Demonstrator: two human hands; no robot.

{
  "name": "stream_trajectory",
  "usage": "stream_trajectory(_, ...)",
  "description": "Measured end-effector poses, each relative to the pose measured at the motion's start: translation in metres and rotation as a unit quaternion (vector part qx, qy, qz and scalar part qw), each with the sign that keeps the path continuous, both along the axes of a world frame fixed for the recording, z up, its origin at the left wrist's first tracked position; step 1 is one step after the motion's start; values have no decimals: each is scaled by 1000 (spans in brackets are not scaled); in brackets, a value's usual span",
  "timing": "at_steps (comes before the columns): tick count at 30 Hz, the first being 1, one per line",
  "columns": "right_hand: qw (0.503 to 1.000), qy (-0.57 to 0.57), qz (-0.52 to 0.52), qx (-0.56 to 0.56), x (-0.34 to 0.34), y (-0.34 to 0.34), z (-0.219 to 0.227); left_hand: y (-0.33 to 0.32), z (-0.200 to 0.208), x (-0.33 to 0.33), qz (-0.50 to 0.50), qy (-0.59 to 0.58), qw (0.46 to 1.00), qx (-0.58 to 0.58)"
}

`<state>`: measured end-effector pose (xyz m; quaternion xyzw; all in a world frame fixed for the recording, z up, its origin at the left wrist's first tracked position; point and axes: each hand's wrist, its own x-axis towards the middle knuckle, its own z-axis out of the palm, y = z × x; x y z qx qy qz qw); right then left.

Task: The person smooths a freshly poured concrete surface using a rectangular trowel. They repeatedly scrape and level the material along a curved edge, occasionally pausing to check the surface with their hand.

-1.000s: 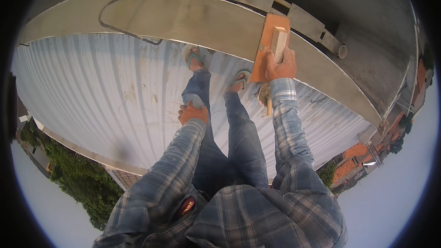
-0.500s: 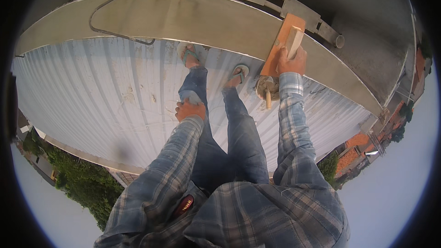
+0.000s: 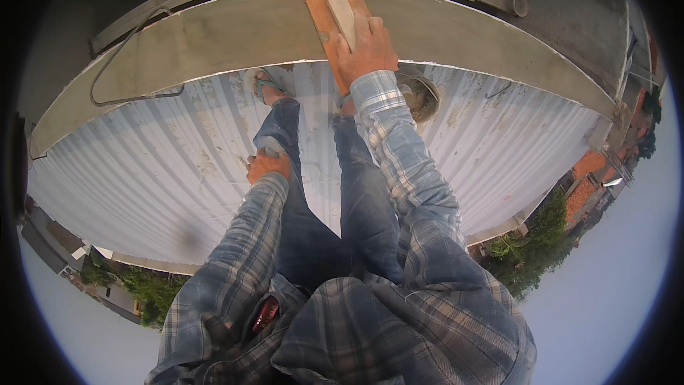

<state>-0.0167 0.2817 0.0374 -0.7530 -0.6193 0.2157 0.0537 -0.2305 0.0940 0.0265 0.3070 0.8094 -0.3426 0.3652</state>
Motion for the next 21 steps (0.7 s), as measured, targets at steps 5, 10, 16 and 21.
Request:
stream_trajectory(5, 977, -141, -152, 58, 233, -25, -18, -7, -8, 4, -28, 14, 1000, 0)
stream_trajectory(10, 967, -84, -211, 113, 206, -22, -13, -4, 0, 14, -35, 8, 999, -21)
stream_trajectory(16, 989, 138, 13, 56, -89, 0, -17, -5, -16, 26, -103, 27, 994, 11)
stream_trajectory(21, 990, 117, -10, 74, 18, 6, -4, 1, -12, 15, -130, 53, 990, 7)
